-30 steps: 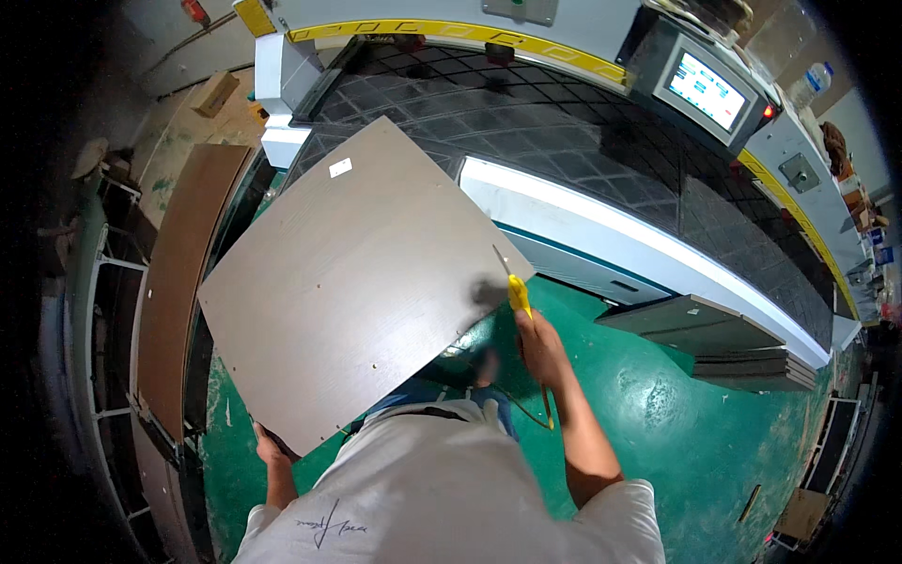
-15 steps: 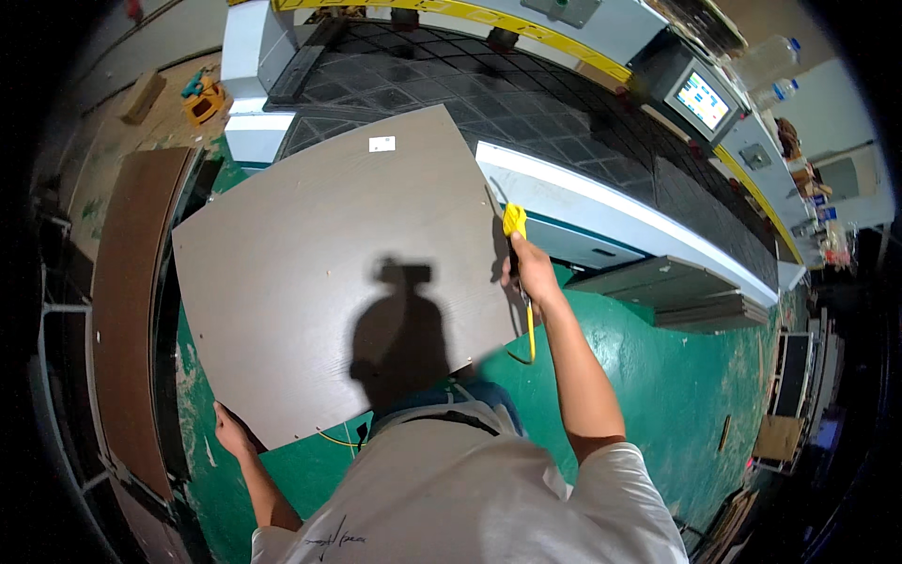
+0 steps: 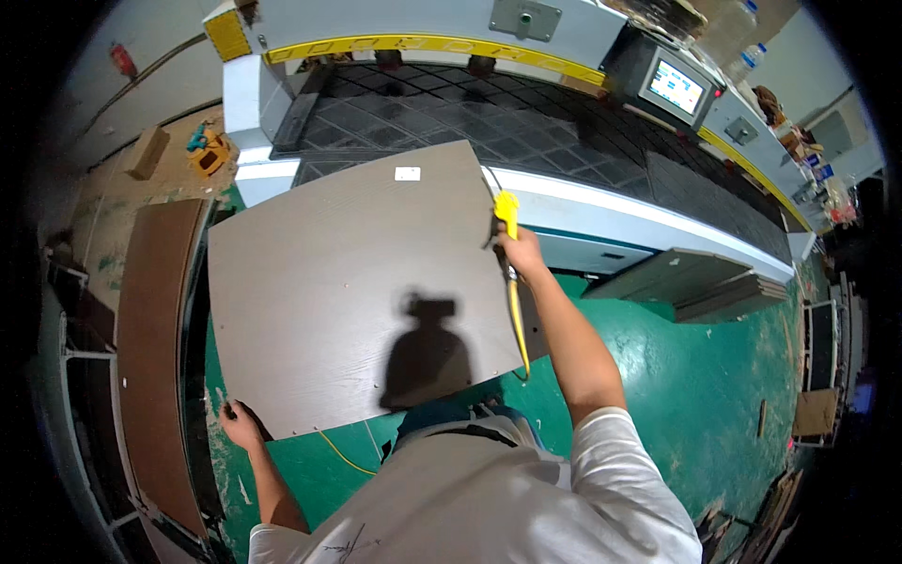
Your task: The person uses a yellow air blower to clean dust and debris from the surface and edges of a large rectangular wood panel. They move the panel to a workbench, blow along the edges, and then flip it over to clean the other side. The person also uses a small metal tool to scrape or clean the edges of the panel.
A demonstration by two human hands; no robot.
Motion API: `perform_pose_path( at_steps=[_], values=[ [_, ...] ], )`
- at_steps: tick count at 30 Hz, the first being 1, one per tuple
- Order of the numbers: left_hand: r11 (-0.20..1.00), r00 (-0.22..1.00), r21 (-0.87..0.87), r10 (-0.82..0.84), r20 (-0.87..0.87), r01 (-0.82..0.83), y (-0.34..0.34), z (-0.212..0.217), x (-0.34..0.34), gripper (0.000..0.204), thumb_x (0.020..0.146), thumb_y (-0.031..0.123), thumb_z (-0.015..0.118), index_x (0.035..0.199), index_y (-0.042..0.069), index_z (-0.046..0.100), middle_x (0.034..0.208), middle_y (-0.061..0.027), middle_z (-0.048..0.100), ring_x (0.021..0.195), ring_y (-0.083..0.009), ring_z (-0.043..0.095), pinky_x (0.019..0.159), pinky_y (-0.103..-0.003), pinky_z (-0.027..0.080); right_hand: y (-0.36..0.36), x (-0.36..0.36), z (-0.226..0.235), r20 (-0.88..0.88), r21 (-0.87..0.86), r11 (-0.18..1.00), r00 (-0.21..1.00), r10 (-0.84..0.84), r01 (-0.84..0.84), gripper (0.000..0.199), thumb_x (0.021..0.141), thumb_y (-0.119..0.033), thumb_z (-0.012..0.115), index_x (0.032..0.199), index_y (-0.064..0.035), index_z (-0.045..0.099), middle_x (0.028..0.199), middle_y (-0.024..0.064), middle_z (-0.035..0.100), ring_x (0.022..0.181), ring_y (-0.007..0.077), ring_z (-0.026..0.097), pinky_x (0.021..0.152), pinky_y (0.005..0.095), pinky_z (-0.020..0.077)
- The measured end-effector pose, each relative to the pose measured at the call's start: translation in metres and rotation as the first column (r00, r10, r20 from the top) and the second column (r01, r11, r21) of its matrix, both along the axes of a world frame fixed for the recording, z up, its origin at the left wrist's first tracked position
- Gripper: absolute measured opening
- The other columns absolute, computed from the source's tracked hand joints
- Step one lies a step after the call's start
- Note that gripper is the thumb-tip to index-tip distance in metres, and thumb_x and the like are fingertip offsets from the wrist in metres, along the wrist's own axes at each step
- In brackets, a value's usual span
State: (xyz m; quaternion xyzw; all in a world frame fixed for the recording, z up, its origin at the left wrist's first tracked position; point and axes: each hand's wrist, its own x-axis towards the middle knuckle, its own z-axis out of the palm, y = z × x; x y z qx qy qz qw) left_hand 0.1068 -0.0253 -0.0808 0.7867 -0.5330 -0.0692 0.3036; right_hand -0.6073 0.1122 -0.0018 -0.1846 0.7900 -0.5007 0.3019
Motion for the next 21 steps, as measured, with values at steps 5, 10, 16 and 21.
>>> perform_pose_path(
  at_steps=[5, 10, 16, 21],
  values=[
    [0.829, 0.835, 0.122, 0.550, 0.002, -0.546, 0.079, -0.029, -0.020, 0.100, 0.081, 0.060, 0.076, 0.149, -0.004, 0.040, 0.141, -0.0261, 0.053, 0.125, -0.0434, 0.054, 0.106, -0.052, 0.045, 0.078, -0.026, -0.076, 0.127, 0.112, 0.983, 0.979, -0.160, 0.146, 0.030, 0.092, -0.018, 0.067, 0.116, 0.0007, 0.066, 0.078, 0.0021, 0.063, 0.067, 0.0133, 0.056, 0.059, 0.0329, 0.0446],
    [0.936, 0.407, 0.347, 0.292, -0.865, 0.067, 0.166, -0.006, -0.148, 0.043, 0.096, 0.046, 0.068, 0.110, 0.006, 0.058, 0.098, -0.0096, 0.061, 0.080, -0.0243, 0.066, 0.068, -0.038, 0.057, 0.116, 0.000, -0.074, 0.254, 0.103, 0.990, 0.959, -0.121, 0.098, 0.032, 0.095, -0.031, 0.074, 0.107, -0.0018, 0.071, 0.096, 0.0035, 0.067, 0.086, 0.0141, 0.055, 0.079, 0.0337, 0.0476],
    [0.561, 0.211, 0.483, 0.481, -0.851, 0.672, 0.267, 0.040, -0.320, 0.071, 0.096, 0.048, 0.070, 0.137, -0.006, 0.050, 0.123, -0.0218, 0.066, 0.097, -0.0291, 0.071, 0.088, -0.037, 0.059, 0.181, 0.000, -0.068, 0.318, 0.139, 0.950, 0.921, 0.225, -0.280, 0.032, 0.094, -0.035, 0.073, 0.093, -0.0032, 0.069, 0.076, -0.0002, 0.059, 0.068, 0.0113, 0.051, 0.061, 0.0316, 0.0432],
    [0.434, 0.127, 0.443, 0.586, -0.800, 0.785, 0.379, 0.013, -0.371, 0.053, 0.097, 0.044, 0.070, 0.129, 0.004, 0.058, 0.117, -0.0165, 0.071, 0.105, -0.0275, 0.071, 0.100, -0.045, 0.056, 0.261, 0.036, -0.086, 0.297, -0.184, 0.870, 0.818, 0.492, -0.457, 0.032, 0.095, -0.032, 0.071, 0.085, -0.0024, 0.067, 0.071, 0.0028, 0.064, 0.059, 0.0115, 0.055, 0.054, 0.0297, 0.0441]
  ],
)
